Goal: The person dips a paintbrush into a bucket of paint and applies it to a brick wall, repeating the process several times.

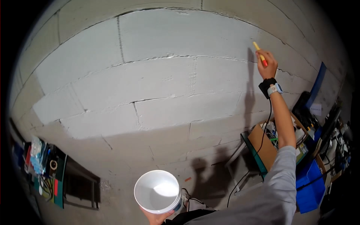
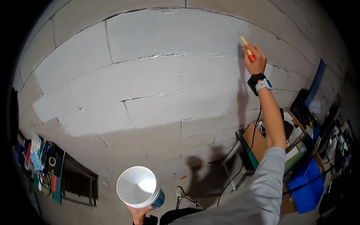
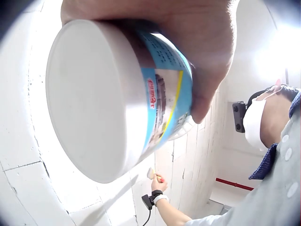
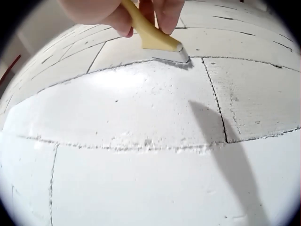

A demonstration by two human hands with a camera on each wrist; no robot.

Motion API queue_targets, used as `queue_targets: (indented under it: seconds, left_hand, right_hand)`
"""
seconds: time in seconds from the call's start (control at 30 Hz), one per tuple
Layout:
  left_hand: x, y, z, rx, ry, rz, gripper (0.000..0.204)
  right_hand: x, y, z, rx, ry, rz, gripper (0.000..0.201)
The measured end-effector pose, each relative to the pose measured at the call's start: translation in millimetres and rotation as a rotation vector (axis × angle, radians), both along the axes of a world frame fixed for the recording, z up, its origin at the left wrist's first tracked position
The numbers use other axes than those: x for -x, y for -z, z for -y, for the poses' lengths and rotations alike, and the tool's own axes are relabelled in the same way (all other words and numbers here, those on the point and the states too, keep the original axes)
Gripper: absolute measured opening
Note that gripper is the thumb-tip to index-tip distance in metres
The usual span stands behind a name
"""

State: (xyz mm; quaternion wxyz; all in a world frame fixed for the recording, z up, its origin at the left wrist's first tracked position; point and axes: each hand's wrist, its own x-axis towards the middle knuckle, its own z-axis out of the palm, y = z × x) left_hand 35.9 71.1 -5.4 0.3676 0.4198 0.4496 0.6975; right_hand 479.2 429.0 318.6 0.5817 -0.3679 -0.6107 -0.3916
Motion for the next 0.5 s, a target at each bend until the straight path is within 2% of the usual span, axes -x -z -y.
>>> queue_targets:
  seconds: [0.07, 0.13, 0.17, 0.23, 0.33, 0.43, 0.5]
  left_hand:
    - [-4.0, -1.1, 30.0, 0.024, -0.094, 0.047, 0.117]
    - [-7.3, -1.9, 55.2, 0.043, -0.192, 0.092, 0.117]
    - [-7.5, -3.3, 62.9, 0.039, -0.212, 0.082, 0.117]
    - [-12.7, -0.3, 68.5, 0.007, -0.247, 0.071, 0.117]
    - [-26.4, -14.3, 56.7, -0.022, -0.265, 0.144, 0.121]
    - [-44.3, -22.5, 25.6, -0.023, -0.228, 0.062, 0.119]
    - [-63.6, -24.8, -1.5, -0.006, -0.153, 0.017, 0.117]
  right_hand:
    - [14.5, -14.8, -29.4, -0.005, -0.012, -0.045, 0.013]
    - [43.6, -6.2, -62.9, 0.021, 0.142, -0.276, 0.014]
    - [70.9, 4.3, -79.5, 0.08, 0.128, -0.414, 0.013]
    - [138.8, 20.5, -79.4, -0.023, 0.066, -0.367, 0.006]
    - [212.1, 35.1, -46.2, -0.025, -0.268, -0.281, 0.007]
    - [245.1, 32.7, -11.3, 0.074, -0.812, 0.049, 0.004]
    - [260.3, 30.0, -7.2, 0.055, -0.925, 0.159, 0.008]
